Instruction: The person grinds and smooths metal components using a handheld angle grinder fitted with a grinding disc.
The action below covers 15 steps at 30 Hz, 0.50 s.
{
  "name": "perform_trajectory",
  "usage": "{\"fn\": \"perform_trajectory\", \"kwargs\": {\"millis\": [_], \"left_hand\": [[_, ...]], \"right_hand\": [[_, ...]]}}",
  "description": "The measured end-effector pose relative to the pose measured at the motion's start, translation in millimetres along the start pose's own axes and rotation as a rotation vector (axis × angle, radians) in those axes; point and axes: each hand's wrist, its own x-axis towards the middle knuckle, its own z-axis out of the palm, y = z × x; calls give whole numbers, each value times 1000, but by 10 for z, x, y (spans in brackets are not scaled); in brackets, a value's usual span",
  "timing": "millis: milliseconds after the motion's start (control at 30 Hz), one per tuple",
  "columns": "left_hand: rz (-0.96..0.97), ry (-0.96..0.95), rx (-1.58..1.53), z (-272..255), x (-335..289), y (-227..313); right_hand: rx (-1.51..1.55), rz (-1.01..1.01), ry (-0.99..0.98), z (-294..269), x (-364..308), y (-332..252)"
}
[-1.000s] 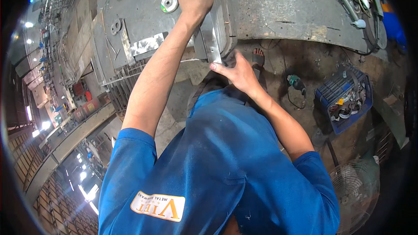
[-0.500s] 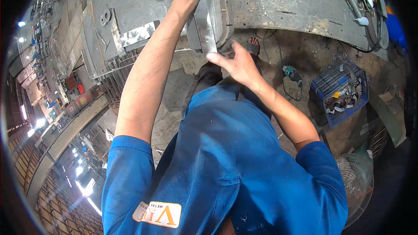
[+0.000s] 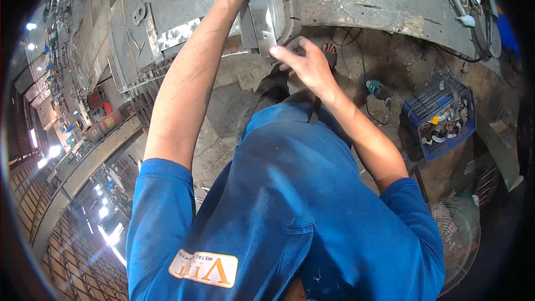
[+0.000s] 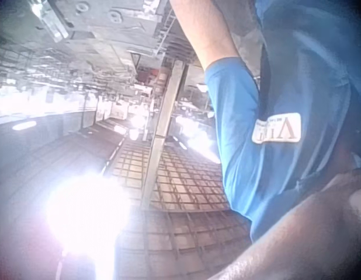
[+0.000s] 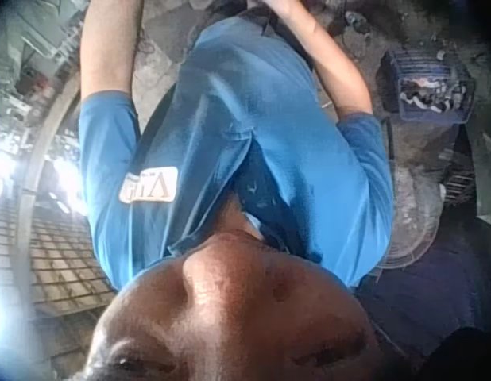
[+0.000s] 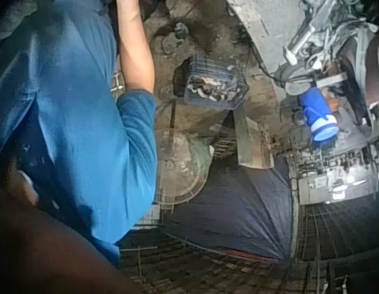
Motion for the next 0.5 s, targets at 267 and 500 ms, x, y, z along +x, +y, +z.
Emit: {"fn": "perform_trajectory", "kwargs": {"millis": [267, 500], "left_hand": [[-126, 131, -422, -306, -66, -172], [-685, -300, -455, -1132, -1358, -34]], "right_hand": [[-69, 58, 5, -759, -338, 526], [-781, 302, 394, -2040, -631, 1515]]}}
